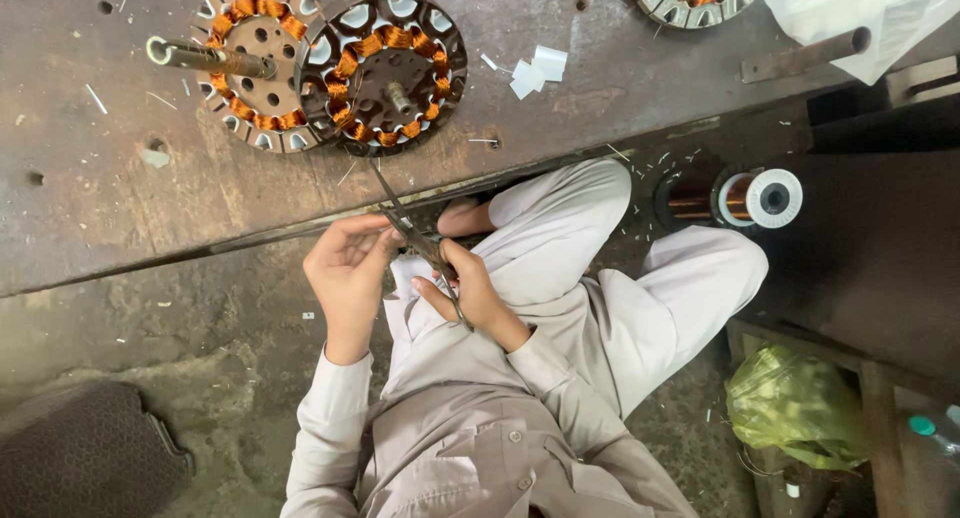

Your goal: The person sits on the floor and uses scissors to cut small white insulating strips, then places them onto the copper windings of stator components. The person repeats this process for several stator units arranged on a metal workbench.

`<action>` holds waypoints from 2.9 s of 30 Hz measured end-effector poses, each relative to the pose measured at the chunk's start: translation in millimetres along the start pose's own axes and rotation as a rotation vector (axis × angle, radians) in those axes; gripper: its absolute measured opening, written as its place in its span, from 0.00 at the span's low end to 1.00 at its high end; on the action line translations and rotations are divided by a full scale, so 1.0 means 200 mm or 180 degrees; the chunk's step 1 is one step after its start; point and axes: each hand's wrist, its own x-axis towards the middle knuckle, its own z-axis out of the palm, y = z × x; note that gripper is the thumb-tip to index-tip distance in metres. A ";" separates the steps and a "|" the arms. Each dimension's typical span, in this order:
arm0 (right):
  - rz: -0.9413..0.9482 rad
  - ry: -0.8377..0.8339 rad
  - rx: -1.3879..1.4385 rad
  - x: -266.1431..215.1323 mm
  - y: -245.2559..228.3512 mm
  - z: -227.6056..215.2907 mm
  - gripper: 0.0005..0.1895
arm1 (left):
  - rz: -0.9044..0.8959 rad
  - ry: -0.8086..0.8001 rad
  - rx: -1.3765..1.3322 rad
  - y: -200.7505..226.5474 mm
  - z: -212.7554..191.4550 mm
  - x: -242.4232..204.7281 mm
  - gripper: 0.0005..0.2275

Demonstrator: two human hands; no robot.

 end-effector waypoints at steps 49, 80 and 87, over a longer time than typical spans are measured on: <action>0.0128 -0.0560 0.0902 -0.15 0.07 -0.03 0.16 | 0.0425 -0.0269 -0.0140 0.29 0.01 0.02 0.10; 0.0318 -0.0539 0.0726 -0.19 0.05 -0.06 0.17 | 0.0338 -0.0725 -0.0357 0.16 0.06 0.08 0.12; 0.0145 -0.0409 0.0760 -0.22 0.06 -0.04 0.18 | 0.0168 -0.0624 -0.0364 0.16 0.03 0.08 0.11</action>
